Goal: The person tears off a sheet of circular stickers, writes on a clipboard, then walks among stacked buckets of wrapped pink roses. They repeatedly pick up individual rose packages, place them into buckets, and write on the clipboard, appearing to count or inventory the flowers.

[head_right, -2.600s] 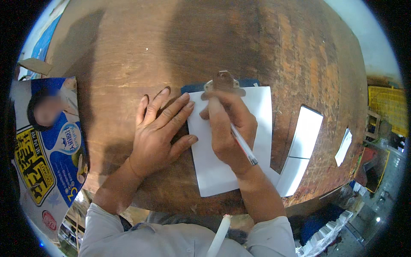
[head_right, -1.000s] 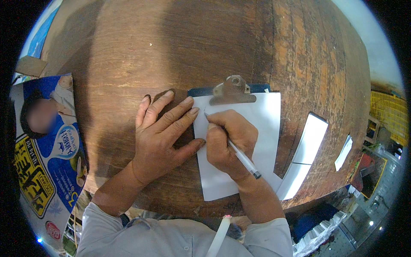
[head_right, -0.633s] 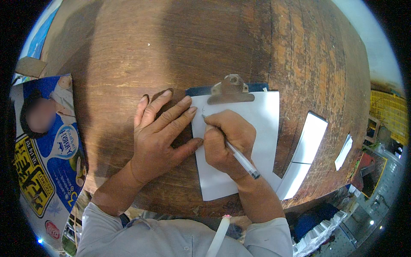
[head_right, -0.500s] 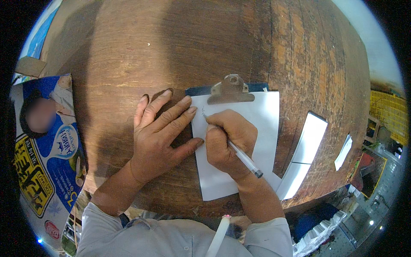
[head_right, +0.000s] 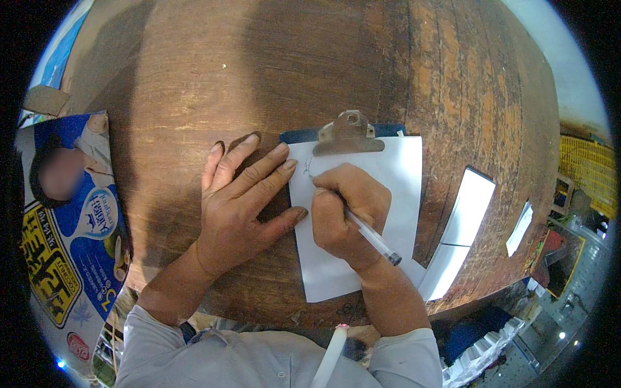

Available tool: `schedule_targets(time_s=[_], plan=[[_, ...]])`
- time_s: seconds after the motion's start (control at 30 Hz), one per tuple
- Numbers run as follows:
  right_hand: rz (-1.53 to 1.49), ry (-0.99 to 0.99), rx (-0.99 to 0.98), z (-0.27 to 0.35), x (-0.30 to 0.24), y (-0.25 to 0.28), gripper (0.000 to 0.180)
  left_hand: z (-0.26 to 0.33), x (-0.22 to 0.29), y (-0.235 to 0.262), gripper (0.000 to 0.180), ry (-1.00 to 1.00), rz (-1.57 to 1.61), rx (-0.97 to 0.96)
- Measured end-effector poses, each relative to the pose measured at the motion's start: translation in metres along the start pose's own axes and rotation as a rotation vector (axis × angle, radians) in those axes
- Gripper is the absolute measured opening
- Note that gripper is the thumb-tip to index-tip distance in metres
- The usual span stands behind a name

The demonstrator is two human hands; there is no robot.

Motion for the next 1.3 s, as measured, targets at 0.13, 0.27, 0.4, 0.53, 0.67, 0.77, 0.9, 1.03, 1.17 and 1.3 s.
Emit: schedule_targets(time_s=[0.13, 0.27, 0.4, 0.53, 0.67, 0.77, 0.9, 1.03, 1.17, 1.3], plan=[[0.0, -0.075, 0.076, 0.001, 0.004, 0.001, 0.012, 0.0, 0.0, 0.0, 0.052, 0.0, 0.003, -0.001], [0.007, -0.057, 0.031, 0.0, 0.003, 0.0, 0.012, 0.0, 0.0, -0.001, 0.052, 0.004, 0.007, -0.003], [-0.067, -0.078, 0.032, 0.0, 0.005, 0.001, 0.012, 0.0, 0.0, -0.001, 0.051, 0.003, -0.005, -0.008], [-0.013, -0.061, 0.049, 0.001, 0.005, 0.0, 0.012, -0.001, -0.001, 0.0, 0.051, 0.007, 0.007, 0.0], [-0.063, -0.092, 0.027, 0.001, 0.007, 0.0, 0.011, -0.001, -0.001, 0.0, 0.051, 0.008, 0.003, -0.004], [-0.061, -0.113, 0.031, 0.001, 0.007, 0.003, 0.01, -0.001, 0.0, 0.0, 0.051, 0.002, 0.001, -0.005], [-0.09, -0.103, 0.022, 0.002, 0.006, 0.003, 0.009, 0.0, 0.0, 0.0, 0.051, -0.005, 0.0, -0.004], [-0.099, -0.088, 0.045, 0.004, 0.009, 0.003, 0.009, -0.001, -0.001, 0.0, 0.051, -0.003, 0.008, 0.002], [-0.23, -0.094, 0.115, 0.007, 0.014, 0.008, 0.014, -0.001, 0.0, -0.001, 0.05, 0.0, -0.001, -0.003], [-0.313, -0.158, 0.193, 0.008, 0.02, 0.011, 0.017, -0.001, 0.001, 0.0, 0.051, -0.001, -0.001, -0.001]])
Point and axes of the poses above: each hand's wrist, its own z-axis away from the middle knuckle, its own y-axis out of the back of the hand, x = y × z, the point moved 6 cm from there along -z, towards the middle knuckle, and after that the axes turned 3 degrees about z, right-handed, at the moved point
